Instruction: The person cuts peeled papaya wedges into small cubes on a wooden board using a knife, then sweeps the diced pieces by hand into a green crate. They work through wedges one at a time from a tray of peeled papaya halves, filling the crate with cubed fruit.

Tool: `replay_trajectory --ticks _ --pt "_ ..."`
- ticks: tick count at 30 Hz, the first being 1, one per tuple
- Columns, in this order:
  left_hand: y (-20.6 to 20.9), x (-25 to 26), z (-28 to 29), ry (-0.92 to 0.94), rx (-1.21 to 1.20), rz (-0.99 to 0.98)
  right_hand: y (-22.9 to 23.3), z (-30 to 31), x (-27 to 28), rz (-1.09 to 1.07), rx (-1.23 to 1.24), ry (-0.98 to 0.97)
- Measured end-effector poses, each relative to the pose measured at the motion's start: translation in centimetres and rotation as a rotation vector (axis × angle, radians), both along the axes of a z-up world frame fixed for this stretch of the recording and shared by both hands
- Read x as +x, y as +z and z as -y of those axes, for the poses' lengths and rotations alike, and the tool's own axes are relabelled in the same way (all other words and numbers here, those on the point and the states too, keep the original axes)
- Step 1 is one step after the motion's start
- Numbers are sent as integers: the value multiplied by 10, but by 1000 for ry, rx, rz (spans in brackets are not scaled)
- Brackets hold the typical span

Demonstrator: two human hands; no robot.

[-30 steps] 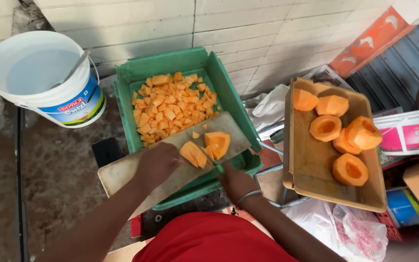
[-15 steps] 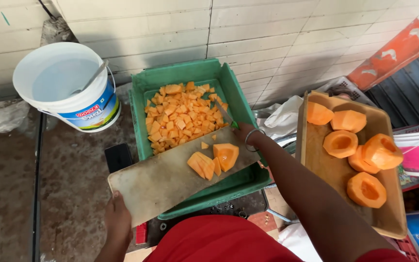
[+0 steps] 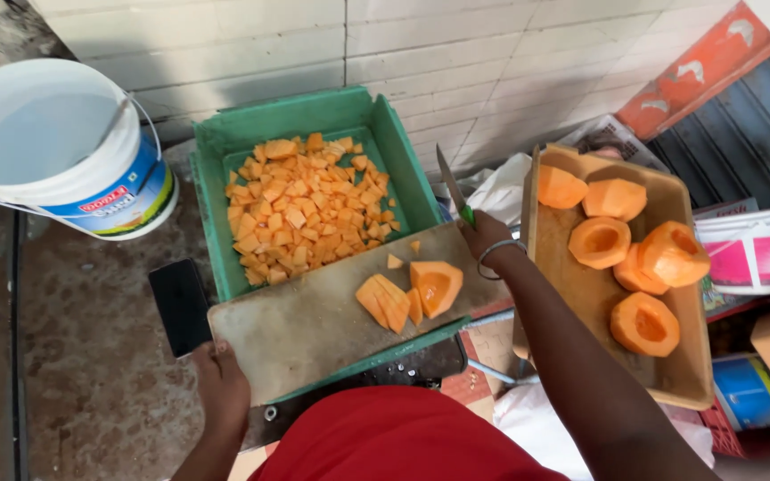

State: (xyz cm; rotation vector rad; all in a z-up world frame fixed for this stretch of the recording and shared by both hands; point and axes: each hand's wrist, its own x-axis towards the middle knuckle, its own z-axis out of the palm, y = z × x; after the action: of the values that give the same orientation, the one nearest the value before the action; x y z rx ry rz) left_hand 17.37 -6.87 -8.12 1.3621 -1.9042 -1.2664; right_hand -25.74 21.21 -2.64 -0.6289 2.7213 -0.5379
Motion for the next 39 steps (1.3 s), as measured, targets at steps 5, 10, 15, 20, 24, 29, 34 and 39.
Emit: replay_trajectory --ticks 5,10,15,20,24,29,34,39 --pt "90 -26 -11 -153 -491 75 32 -15 43 -134 -243 -39" --pt "110 -113 -28 -1145 -710 -194 71 -29 135 -132 -614 -152" --pt "134 -175 -55 -1649 -833 74 61 -38 193 159 -777 -135" --pt "98 -176 -42 -1640 -960 67 62 -49 219 169 -763 -152" --pt "118 -146 -43 -1222 -713 415 102 -35 236 251 -470 -194" --pt "96 -139 -65 -829 -660 238 57 -6 246 212 -309 -27" --pt "99 -117 -47 -723 -683 -23 108 41 267 112 -143 89" --pt "79 -95 -29 -773 -483 105 46 45 272 116 112 87"
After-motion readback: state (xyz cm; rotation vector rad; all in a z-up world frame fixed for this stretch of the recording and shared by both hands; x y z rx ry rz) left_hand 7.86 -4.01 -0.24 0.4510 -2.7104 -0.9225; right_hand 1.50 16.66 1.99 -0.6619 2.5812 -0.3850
